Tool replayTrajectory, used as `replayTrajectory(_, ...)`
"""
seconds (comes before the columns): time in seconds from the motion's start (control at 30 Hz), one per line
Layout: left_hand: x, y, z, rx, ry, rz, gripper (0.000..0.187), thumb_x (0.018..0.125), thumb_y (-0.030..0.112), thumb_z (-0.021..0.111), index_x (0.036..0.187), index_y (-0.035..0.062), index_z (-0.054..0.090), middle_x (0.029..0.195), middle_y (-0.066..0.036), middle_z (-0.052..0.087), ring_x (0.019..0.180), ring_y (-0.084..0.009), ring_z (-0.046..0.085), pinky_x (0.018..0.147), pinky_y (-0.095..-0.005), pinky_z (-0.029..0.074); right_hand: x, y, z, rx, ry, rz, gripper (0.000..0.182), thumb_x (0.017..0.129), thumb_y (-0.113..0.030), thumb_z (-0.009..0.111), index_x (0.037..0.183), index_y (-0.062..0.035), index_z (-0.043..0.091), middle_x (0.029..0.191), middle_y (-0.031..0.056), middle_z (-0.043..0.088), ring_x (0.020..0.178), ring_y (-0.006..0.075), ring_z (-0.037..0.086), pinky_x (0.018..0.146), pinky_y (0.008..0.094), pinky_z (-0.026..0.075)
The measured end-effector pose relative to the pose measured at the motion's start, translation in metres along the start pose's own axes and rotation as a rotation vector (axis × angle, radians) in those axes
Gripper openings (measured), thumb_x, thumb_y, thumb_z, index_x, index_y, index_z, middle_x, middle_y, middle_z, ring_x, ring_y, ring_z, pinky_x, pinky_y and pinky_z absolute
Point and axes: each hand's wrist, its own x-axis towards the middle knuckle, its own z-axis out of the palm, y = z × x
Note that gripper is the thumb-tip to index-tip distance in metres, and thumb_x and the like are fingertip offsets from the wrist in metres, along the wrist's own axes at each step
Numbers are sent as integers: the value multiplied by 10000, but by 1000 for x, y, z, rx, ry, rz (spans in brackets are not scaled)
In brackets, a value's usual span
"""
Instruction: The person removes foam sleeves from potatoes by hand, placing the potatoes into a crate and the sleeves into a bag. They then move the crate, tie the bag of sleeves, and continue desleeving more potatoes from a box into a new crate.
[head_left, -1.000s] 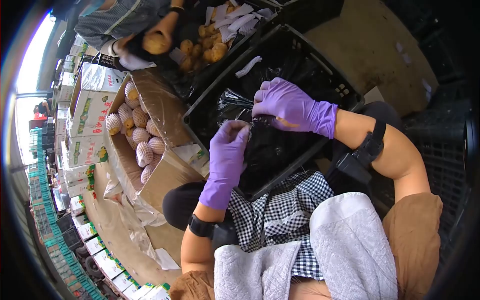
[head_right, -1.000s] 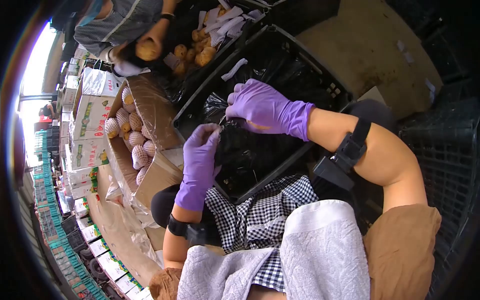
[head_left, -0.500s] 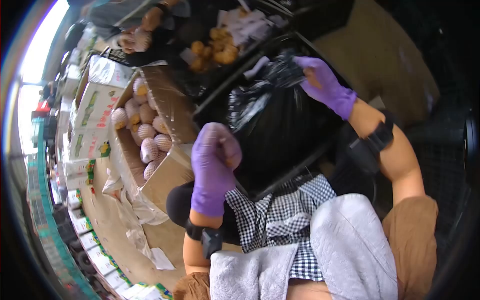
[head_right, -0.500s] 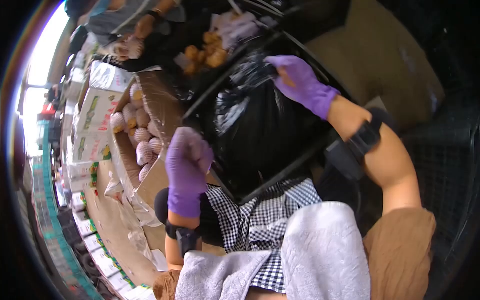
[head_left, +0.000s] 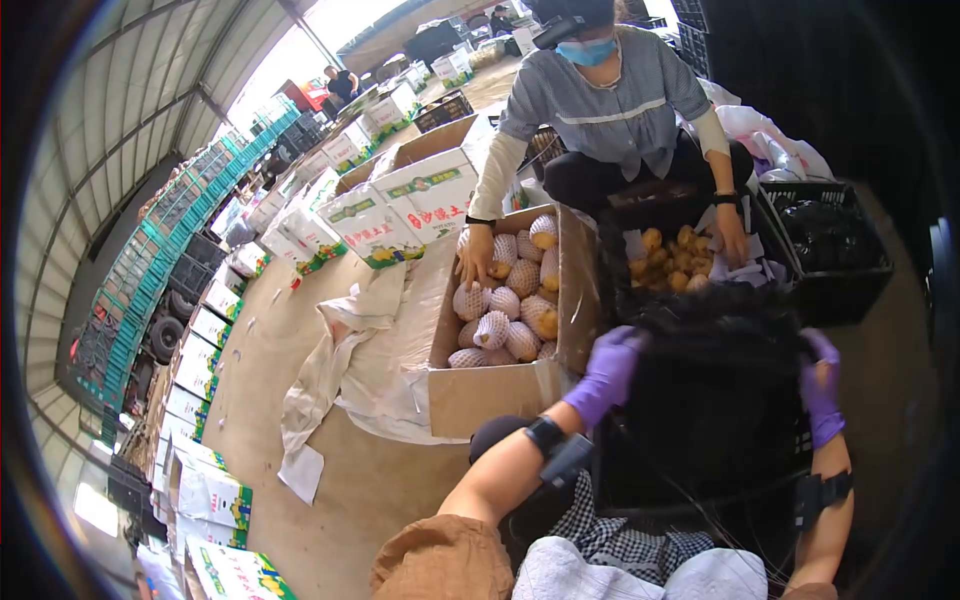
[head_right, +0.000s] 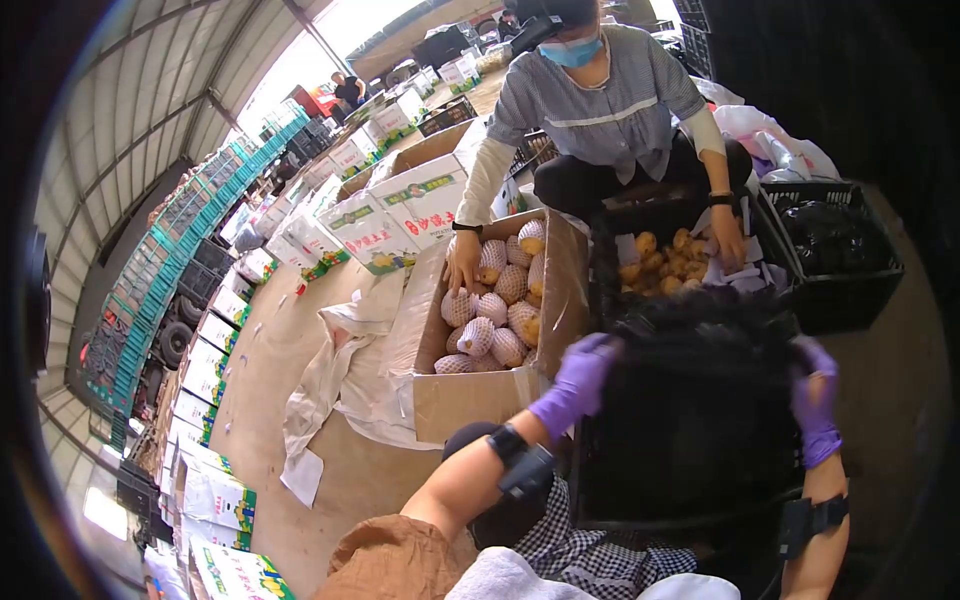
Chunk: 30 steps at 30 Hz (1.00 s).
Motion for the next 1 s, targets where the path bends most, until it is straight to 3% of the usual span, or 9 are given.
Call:
replayTrajectory(0.1,3,-17,-50,-299,145,-40,207,913,152,634,1082,32,637,931,-22,671,799,-137,632,717,-279,529,21,-8,-28,34,404,561,285,913,-80,521,1166,1,626,1114,102,644,871,166,608,773,305,498)
replayTrajectory(0.23,-13,10,-54,-329,109,-21,236,918,123,622,1134,27,611,985,-36,676,844,-147,648,764,-276,535,13,249,-97,34,586,493,378,918,-264,541,1141,27,631,1082,83,635,859,165,601,753,291,483)
replayTrajectory(0.47,-22,-23,-140,-560,539,-257,205,962,219,518,1132,128,588,1025,-31,664,916,-174,625,777,-333,508,6,224,-155,785,743,515,492,953,-373,495,1170,57,599,1131,124,651,996,196,597,886,340,471)
replayTrajectory(0.57,-24,7,-126,-208,614,318,239,920,116,556,1143,31,563,1076,-100,622,947,-207,606,860,-347,498,18,141,-111,-388,746,163,405,967,-285,483,1173,43,603,1133,95,659,1017,192,598,894,322,465)
replayTrajectory(0.67,-57,59,-62,795,749,754,565,854,223,682,1320,-2,456,1311,-210,486,1232,-337,462,1063,-427,348,27,-14,-52,-32,499,38,367,960,-184,491,1256,20,562,1209,104,616,1046,209,594,944,332,457)
replayTrajectory(0.73,-65,59,-27,1078,59,907,922,715,357,791,1433,7,330,1438,-172,408,1351,-363,351,1145,-440,240,26,-41,-38,361,407,131,369,934,-148,505,1260,15,560,1166,85,627,1008,178,592,931,299,451)
replayTrajectory(0.83,-52,13,25,1230,-572,1004,740,683,338,774,1325,112,482,1221,-110,566,1188,-320,514,1051,-464,346,4,-59,-56,-818,188,-422,329,944,-180,498,1210,-11,592,1039,62,632,875,135,584,738,261,495)
replayTrajectory(0.93,-57,-32,21,1419,-942,687,79,827,251,602,883,237,656,766,-67,658,735,-284,661,569,-432,521,6,-93,-103,-255,-142,145,307,959,-277,497,1050,-31,658,806,46,614,753,112,578,585,254,481)
replayTrajectory(1.0,-80,-34,-3,1480,-1049,510,108,873,267,553,931,246,643,778,-40,674,730,-283,668,618,-444,530,-1,-101,-124,-170,-356,507,351,960,-337,494,955,-36,675,696,35,579,689,104,569,557,258,470)
